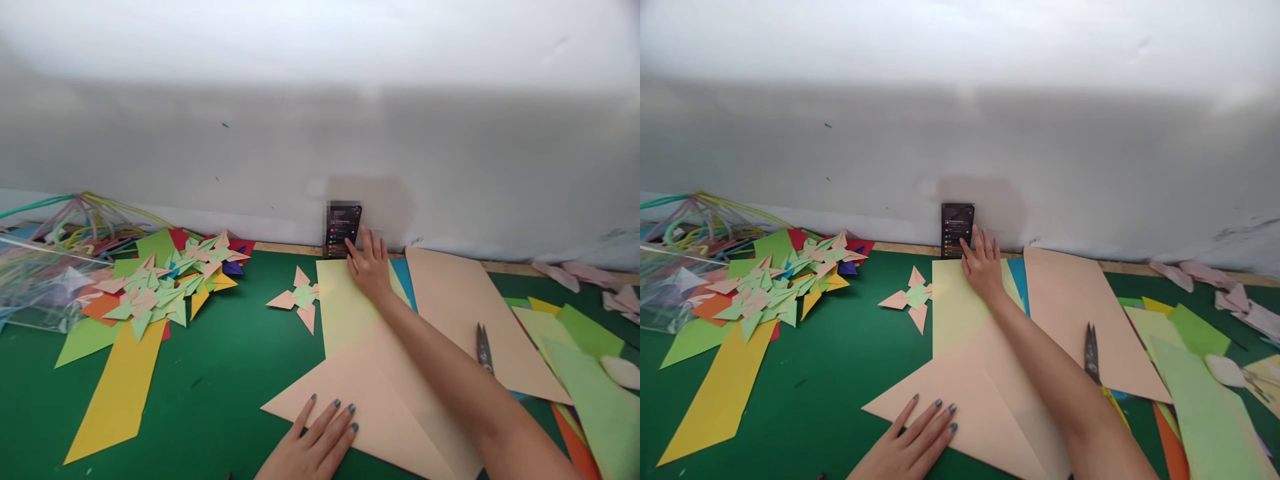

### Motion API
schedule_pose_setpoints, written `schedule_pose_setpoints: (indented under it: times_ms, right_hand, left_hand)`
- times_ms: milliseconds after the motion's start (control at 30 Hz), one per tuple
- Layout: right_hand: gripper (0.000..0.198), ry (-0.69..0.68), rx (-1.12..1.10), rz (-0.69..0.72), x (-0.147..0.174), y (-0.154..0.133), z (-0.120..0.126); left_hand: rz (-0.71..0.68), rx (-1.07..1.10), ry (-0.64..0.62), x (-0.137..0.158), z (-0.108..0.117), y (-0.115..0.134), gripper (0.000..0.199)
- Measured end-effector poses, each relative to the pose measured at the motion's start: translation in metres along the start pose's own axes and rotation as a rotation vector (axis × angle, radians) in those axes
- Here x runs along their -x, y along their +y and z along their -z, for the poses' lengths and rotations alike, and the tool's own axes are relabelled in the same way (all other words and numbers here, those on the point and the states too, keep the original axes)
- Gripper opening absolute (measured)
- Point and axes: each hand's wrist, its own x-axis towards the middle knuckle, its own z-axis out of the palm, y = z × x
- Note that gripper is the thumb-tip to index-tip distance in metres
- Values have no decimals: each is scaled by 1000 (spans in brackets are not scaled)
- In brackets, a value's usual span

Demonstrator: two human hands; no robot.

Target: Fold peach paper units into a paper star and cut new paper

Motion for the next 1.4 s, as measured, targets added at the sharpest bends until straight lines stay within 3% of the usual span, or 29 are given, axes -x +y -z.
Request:
schedule_pose_setpoints:
  times_ms: [933,1267,1400]
  right_hand:
    - [48,-2,-38,29,4,2,0]
    - [42,-61,-38,129,5,0,3]
    - [49,-56,-32,105,-5,2,6]
  left_hand:
    - [14,13,-15,2,-3,2,51]
    - [10,9,-25,2,-3,3,50]
    - [12,12,-25,3,-4,3,47]
